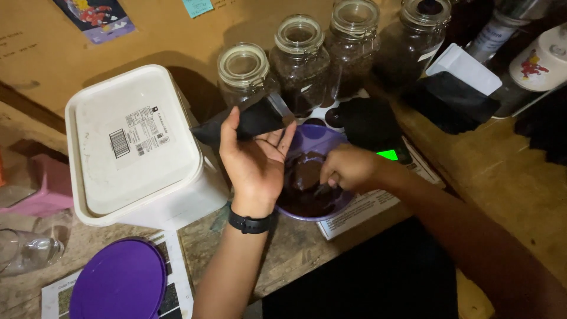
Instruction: Filling and weighing small coffee pouches with ground coffee using a scoop and a digital scale.
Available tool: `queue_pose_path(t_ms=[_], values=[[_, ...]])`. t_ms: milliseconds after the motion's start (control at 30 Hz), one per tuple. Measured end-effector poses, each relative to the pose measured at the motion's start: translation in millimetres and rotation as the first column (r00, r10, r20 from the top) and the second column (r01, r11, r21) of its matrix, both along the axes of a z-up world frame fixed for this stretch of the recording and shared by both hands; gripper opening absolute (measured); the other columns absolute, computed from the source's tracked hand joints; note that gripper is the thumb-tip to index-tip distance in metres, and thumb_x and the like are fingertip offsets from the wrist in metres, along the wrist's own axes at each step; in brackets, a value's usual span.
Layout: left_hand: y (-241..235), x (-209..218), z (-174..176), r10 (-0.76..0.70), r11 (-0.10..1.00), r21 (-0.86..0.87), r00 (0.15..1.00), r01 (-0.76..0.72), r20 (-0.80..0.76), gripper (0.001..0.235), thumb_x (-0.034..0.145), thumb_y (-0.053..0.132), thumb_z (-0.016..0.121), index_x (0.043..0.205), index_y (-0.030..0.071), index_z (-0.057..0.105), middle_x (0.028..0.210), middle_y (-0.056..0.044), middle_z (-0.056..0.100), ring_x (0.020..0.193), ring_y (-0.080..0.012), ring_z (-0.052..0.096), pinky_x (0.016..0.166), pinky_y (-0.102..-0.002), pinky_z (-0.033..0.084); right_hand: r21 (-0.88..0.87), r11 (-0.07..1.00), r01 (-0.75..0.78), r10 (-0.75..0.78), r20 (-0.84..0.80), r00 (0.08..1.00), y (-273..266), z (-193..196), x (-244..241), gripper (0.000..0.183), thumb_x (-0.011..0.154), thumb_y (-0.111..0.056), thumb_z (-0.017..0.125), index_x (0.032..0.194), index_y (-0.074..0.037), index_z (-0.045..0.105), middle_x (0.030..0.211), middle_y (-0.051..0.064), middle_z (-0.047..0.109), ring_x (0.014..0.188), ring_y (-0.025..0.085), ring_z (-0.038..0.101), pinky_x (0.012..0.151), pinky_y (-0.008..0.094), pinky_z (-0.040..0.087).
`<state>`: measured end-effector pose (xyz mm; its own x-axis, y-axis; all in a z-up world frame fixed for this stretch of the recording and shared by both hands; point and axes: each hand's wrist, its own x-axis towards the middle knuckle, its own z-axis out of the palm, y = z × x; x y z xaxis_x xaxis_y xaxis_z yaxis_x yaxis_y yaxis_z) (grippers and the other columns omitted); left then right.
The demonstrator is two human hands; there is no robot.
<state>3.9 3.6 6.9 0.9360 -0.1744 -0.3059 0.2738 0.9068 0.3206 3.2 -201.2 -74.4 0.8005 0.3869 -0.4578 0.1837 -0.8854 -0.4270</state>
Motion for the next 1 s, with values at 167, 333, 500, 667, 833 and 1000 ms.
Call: queue_pose_path(t_ms=[167, 333, 500, 667, 833, 1000], values=[[-0.4, 0.8, -1.6, -0.012, 1.000, -0.003, 1.000, 0.012, 0.009, 0.029, 0.077, 0.039, 0.082, 0.087, 0.016, 0.067, 0.091, -0.010, 0.078, 0.096, -0.0313, 0.076, 0.105, -0.056, 0.054, -0.072, 0.995, 0.067, -0.061, 0.083, 0.995, -2.4, 19.5, 1.0, 0.020, 0.090, -0.020, 0.066, 0.094, -0.028, 0.084, 0.092, 0.002, 0.082, 0.096, 0.027, 0.076, 0.087, 0.041, 0.060], [-1.9, 2.6, -7.9, -0.033, 0.999, -0.006, 0.999, 0.033, 0.018, 0.028, 0.079, 0.039, 0.080, 0.086, 0.015, 0.067, 0.092, -0.012, 0.078, 0.095, -0.0324, 0.077, 0.103, -0.055, 0.056, -0.203, 0.976, 0.081, -0.033, 0.225, 0.974, -4.9, 12.8, 11.4, 0.020, 0.083, -0.017, 0.072, 0.095, -0.029, 0.083, 0.085, -0.002, 0.080, 0.087, 0.025, 0.077, 0.081, 0.040, 0.062], [-1.6, 4.1, -16.6, -0.033, 0.999, -0.005, 0.999, 0.033, 0.030, 0.028, 0.079, 0.038, 0.081, 0.087, 0.016, 0.066, 0.088, -0.010, 0.077, 0.088, -0.0289, 0.076, 0.104, -0.056, 0.055, -0.389, 0.921, -0.003, 0.170, 0.395, 0.903, -13.0, -24.3, 22.9, 0.017, 0.082, -0.020, 0.065, 0.077, -0.022, 0.081, 0.071, 0.001, 0.077, 0.069, 0.026, 0.075, 0.068, 0.040, 0.062], [-2.5, 2.1, -12.1, -0.028, 0.999, -0.017, 0.999, 0.028, 0.030, 0.030, 0.079, 0.037, 0.082, 0.089, 0.015, 0.064, 0.089, -0.008, 0.076, 0.090, -0.0279, 0.075, 0.105, -0.058, 0.054, -0.444, 0.896, -0.008, 0.208, 0.403, 0.891, -5.1, -28.9, 12.5, 0.016, 0.080, -0.022, 0.066, 0.077, -0.025, 0.081, 0.073, -0.001, 0.077, 0.072, 0.025, 0.076, 0.068, 0.039, 0.062], [-2.6, 1.6, -5.8, -0.033, 0.999, -0.010, 0.999, 0.033, 0.022, 0.028, 0.079, 0.037, 0.081, 0.089, 0.016, 0.065, 0.090, -0.009, 0.077, 0.093, -0.0288, 0.076, 0.105, -0.058, 0.054, -0.279, 0.956, -0.092, 0.155, 0.213, 0.965, -1.1, -43.3, 13.1, 0.018, 0.081, -0.023, 0.069, 0.085, -0.033, 0.083, 0.081, 0.001, 0.079, 0.083, 0.029, 0.077, 0.075, 0.043, 0.062], [-1.3, 1.9, -4.6, -0.034, 0.999, -0.018, 0.999, 0.034, 0.023, 0.030, 0.079, 0.037, 0.081, 0.090, 0.014, 0.065, 0.094, -0.010, 0.077, 0.098, -0.0310, 0.075, 0.107, -0.059, 0.053, -0.076, 0.992, -0.096, 0.102, 0.070, 0.992, -4.6, -44.1, 13.2, 0.020, 0.082, -0.021, 0.070, 0.094, -0.031, 0.083, 0.093, 0.002, 0.082, 0.096, 0.030, 0.077, 0.082, 0.047, 0.061]])
